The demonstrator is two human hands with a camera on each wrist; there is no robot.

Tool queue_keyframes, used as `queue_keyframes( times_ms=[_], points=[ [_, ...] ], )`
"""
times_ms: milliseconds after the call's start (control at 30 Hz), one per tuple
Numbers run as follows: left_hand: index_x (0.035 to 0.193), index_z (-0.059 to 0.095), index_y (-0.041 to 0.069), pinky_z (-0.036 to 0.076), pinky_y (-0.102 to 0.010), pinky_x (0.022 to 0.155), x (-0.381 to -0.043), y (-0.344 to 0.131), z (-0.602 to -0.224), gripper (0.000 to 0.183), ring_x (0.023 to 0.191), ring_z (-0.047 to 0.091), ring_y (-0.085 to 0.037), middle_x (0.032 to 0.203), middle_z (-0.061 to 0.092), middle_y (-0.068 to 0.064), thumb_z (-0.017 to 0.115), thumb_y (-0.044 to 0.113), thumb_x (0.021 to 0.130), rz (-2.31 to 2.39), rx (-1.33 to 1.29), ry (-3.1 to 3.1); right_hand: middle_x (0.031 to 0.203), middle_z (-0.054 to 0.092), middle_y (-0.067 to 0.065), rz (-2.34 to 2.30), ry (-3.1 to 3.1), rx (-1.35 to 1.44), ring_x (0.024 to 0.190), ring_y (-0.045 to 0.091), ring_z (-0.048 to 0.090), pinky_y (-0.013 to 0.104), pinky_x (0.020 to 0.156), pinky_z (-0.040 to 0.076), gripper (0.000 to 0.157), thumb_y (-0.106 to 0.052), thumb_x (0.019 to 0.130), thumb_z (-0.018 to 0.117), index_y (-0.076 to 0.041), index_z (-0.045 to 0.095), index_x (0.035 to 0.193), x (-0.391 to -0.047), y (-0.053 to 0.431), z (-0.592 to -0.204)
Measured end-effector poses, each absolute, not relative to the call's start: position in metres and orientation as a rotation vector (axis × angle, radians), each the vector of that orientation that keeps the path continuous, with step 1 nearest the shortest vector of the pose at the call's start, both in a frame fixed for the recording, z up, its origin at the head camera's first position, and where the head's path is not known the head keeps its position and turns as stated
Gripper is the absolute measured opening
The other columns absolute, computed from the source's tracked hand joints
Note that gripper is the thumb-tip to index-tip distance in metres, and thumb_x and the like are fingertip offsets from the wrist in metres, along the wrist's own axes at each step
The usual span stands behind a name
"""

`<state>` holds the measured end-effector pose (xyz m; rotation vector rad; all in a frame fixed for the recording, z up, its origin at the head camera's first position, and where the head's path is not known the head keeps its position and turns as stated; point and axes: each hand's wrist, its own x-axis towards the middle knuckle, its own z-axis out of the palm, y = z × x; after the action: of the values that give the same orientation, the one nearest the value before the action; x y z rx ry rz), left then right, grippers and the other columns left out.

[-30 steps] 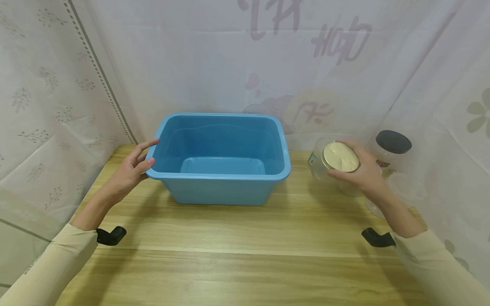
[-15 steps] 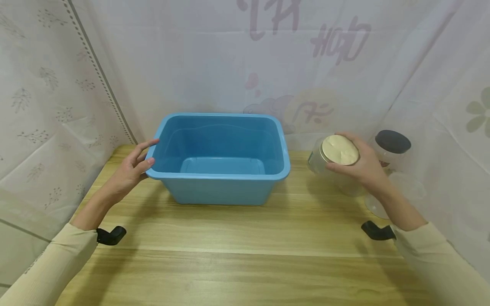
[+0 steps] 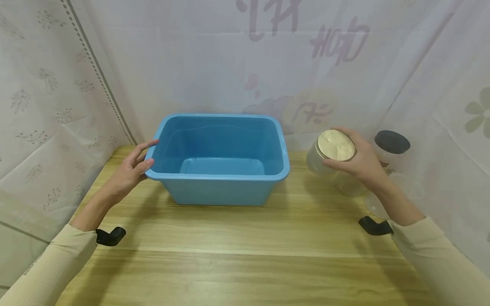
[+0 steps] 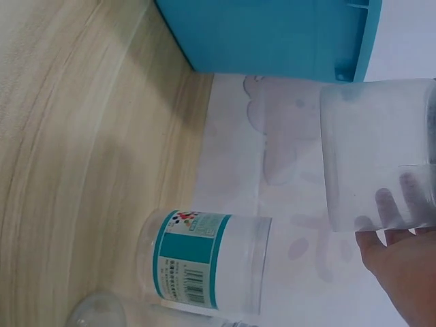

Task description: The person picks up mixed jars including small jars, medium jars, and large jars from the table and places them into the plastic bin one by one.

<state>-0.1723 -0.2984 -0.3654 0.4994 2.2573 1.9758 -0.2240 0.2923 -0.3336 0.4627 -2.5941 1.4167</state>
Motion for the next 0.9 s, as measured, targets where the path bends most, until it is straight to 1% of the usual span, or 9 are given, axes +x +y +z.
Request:
queue_keyframes(
  times_ms=[367, 633, 767, 900],
  points=[
    [0.161, 0.030, 0.026, 0.047, -0.024, 0.092, -0.172, -0.298, -0.365, 0.054, 0.126, 0.048, -0.021, 0.159, 0.020, -0.029, 0.045, 0.014, 0.110, 1.975, 0.490, 2.258, 0.145, 0.044, 0.005, 1.457, -2.570, 0.518, 0.118, 0.025, 0.050, 0.020, 0.084, 0.049, 0.092, -0.007, 0.076, 0.091, -0.028, 0.045, 0.153, -0.228, 0.280, -0.321],
    [0.160, 0.031, 0.025, 0.048, -0.024, 0.092, -0.172, -0.297, -0.364, 0.053, 0.126, 0.049, -0.024, 0.159, 0.020, -0.030, 0.045, 0.015, 0.110, 1.970, 0.492, 2.266, 0.144, 0.044, 0.005, 1.500, -2.537, 0.571, 0.115, 0.027, 0.052, 0.022, 0.085, 0.050, 0.093, -0.003, 0.076, 0.091, -0.028, 0.045, 0.152, -0.231, 0.274, -0.313],
    [0.161, 0.029, 0.026, 0.047, -0.024, 0.092, -0.173, -0.298, -0.364, 0.053, 0.127, 0.047, -0.022, 0.159, 0.020, -0.029, 0.044, 0.016, 0.111, 1.944, 0.489, 2.285, 0.143, 0.044, 0.004, 1.471, -2.531, 0.590, 0.115, 0.026, 0.052, 0.023, 0.085, 0.050, 0.094, -0.003, 0.074, 0.092, -0.027, 0.045, 0.152, -0.231, 0.271, -0.309],
    [0.161, 0.029, 0.027, 0.047, -0.024, 0.092, -0.173, -0.300, -0.365, 0.054, 0.127, 0.047, -0.019, 0.159, 0.020, -0.029, 0.044, 0.017, 0.111, 1.933, 0.480, 2.292, 0.143, 0.046, 0.003, 1.423, -2.548, 0.588, 0.116, 0.026, 0.052, 0.025, 0.086, 0.049, 0.097, -0.006, 0.072, 0.094, -0.030, 0.045, 0.153, -0.233, 0.269, -0.306]
  ],
)
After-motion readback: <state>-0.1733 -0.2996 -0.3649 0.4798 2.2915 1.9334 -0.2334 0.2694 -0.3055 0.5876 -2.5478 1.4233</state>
